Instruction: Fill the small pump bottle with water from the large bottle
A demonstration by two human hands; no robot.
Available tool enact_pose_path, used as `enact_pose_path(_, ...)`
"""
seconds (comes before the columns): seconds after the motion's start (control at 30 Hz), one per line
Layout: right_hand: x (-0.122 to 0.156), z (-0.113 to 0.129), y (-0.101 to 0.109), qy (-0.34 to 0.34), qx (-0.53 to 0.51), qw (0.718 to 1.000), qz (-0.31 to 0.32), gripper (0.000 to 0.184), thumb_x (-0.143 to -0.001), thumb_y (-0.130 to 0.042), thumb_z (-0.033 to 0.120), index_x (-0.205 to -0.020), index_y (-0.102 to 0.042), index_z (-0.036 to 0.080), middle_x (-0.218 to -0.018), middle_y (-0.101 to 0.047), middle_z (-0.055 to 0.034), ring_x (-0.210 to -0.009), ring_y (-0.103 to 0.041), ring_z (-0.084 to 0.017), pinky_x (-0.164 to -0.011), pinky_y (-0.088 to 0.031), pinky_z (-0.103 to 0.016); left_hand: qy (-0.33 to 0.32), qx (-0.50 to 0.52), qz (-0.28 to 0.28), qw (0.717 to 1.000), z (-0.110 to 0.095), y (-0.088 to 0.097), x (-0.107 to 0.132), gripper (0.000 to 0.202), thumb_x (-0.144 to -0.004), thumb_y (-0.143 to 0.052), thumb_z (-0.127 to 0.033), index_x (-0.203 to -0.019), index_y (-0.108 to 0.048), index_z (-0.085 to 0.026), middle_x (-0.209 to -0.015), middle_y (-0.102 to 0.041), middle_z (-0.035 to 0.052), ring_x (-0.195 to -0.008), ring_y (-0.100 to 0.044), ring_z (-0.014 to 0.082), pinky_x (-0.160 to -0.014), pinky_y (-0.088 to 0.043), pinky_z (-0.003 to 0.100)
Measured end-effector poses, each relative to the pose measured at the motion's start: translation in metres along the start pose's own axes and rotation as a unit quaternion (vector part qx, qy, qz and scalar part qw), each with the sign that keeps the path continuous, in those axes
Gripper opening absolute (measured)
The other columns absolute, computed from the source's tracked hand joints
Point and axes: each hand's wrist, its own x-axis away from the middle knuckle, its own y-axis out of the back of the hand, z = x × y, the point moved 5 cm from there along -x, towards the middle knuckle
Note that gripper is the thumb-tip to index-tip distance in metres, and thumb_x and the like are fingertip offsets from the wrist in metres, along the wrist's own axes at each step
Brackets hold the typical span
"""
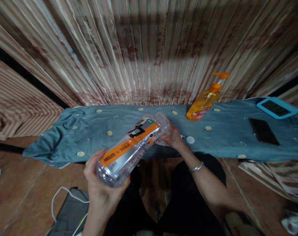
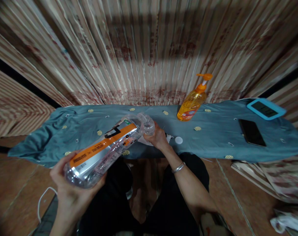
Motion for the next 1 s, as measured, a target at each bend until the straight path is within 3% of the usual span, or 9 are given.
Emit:
enact_pose_path(0.3, -0.0007, 0.0017, 0.0012, 0.004, -0.003, 1.000, 0.007, 0.038, -0.098, -0.058, 0.038, -0.126, -0.051, 0.013, -0.116, -0.050, -0.0106, -0.099, -0.054, -0.020, -0.086, -0.051, -0.038, 0.015, 0.004, 0.000, 1.000, 0.0008, -0.0005, 0.0005, 0.087, -0.057, -0.080, -0.036, -0.130, -0.035, -0.019, -0.125, -0.050, 0.0143, -0.116, -0.055, 0.0310, -0.096, -0.050, 0.050)
enact_pose_path(0.77, 0.0001, 0.0016, 0.0018, 0.010, 0.001, 1.000, 0.000, 0.039, -0.098, -0.058, 0.038, -0.127, -0.050, 0.013, -0.116, -0.050, -0.0107, -0.099, -0.054, -0.021, -0.086, -0.050, -0.038, -0.012, 0.003, -0.009, 1.000, 0.0006, -0.0002, 0.0011, 0.088, -0.058, -0.079, -0.034, -0.131, -0.035, -0.014, -0.122, -0.050, 0.0176, -0.113, -0.056, 0.0334, -0.093, -0.050, 0.054)
enact_pose_path(1.0, 0.0001, 0.0012, 0.0005, 0.006, 0.004, 1.000, -0.007, 0.038, -0.098, -0.058, 0.038, -0.126, -0.051, 0.013, -0.115, -0.051, -0.0105, -0.098, -0.055, -0.020, -0.085, -0.051, -0.037, -0.008, 0.007, -0.009, 1.000, 0.0017, -0.0004, 0.0010, 0.090, -0.055, -0.081, -0.035, -0.131, -0.036, -0.016, -0.122, -0.051, 0.0153, -0.114, -0.056, 0.0312, -0.095, -0.050, 0.050)
